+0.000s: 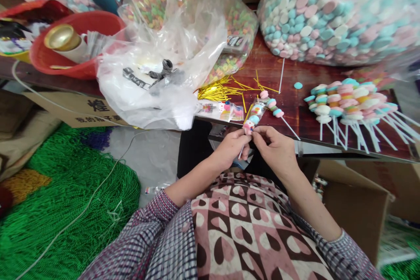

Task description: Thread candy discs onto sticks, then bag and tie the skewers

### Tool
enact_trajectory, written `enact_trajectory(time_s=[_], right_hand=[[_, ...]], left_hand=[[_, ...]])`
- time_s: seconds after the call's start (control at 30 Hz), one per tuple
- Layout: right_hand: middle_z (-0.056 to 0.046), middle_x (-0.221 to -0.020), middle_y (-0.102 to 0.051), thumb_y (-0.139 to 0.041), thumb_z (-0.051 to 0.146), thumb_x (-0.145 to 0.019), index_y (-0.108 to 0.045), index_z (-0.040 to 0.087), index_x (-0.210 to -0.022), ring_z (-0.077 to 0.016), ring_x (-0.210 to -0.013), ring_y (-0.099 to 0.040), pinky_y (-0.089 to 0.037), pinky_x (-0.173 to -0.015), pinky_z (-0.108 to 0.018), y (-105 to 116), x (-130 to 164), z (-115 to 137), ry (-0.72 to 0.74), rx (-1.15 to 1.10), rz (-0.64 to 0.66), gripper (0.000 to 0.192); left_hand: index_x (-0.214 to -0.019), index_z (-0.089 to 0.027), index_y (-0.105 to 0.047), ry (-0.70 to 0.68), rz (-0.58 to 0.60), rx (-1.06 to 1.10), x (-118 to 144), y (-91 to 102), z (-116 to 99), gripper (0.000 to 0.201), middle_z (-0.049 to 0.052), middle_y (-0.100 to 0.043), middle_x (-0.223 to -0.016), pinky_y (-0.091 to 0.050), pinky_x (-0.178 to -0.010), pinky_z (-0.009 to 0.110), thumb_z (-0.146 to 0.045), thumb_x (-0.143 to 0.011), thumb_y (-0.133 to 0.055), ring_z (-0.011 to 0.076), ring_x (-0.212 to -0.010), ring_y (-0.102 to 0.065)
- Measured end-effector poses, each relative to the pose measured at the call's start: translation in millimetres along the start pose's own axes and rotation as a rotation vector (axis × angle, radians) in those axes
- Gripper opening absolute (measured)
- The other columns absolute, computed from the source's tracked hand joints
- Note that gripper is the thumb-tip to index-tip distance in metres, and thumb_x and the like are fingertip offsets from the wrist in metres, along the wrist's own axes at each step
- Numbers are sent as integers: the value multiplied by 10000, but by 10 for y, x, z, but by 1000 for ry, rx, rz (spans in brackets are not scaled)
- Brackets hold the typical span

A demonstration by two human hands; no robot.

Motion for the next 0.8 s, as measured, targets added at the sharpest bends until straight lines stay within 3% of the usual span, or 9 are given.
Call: enact_trajectory(time_s=[0.23, 0.5, 0.63, 0.7, 0.8], right_hand=[[-42, -739, -731, -536, 338, -864, -678, 200, -846, -186, -633, -667, -491, -641, -301, 19, -12, -5, 12, 50, -20, 200], [-14, -660, -679, -523, 244, -793, -590, 232, -730, -162, -557, -615, -486, -594, -277, -33, 58, 87, 104, 105, -54, 93], [-5, -653, -665, -523, 212, -776, -560, 240, -706, -154, -563, -596, -490, -603, -276, -62, 141, 134, 157, 80, -29, 83], [4, -639, -651, -535, 219, -781, -558, 237, -715, -148, -557, -587, -494, -596, -273, -71, 153, 91, 109, 1, 0, 72], [8, -647, -647, -548, 260, -807, -556, 230, -753, -142, -554, -594, -497, -567, -267, -68, 150, -17, -18, -210, 15, 63]], left_hand=[[-899, -201, -511, -20, 11, 51, 16, -14, 19, 242, -88, -459, -444, -265, -380, 186, -435, -867, -564, 80, -356, -431], [-833, -199, -493, -48, -149, 98, -8, 35, 36, 192, -111, -376, -372, -261, -345, 184, -372, -890, -551, 80, -295, -394], [-958, -183, -560, -55, -181, 42, -7, 63, 21, 235, -112, -408, -392, -245, -341, 183, -403, -878, -587, 75, -292, -394], [-950, -184, -556, -65, -149, 57, -1, 48, 17, 250, -109, -409, -400, -247, -339, 185, -421, -877, -582, 77, -296, -393], [-846, -195, -521, -48, -2, 148, 13, -41, 30, 247, -93, -413, -416, -296, -359, 199, -436, -872, -566, 94, -329, -429]])
Point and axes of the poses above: each hand's wrist, its own x-axis away from the middle knuckle, its own y-axis out of the back of the hand, z = x × y, the point moved 7 cm from there along -x, towards the middle knuckle
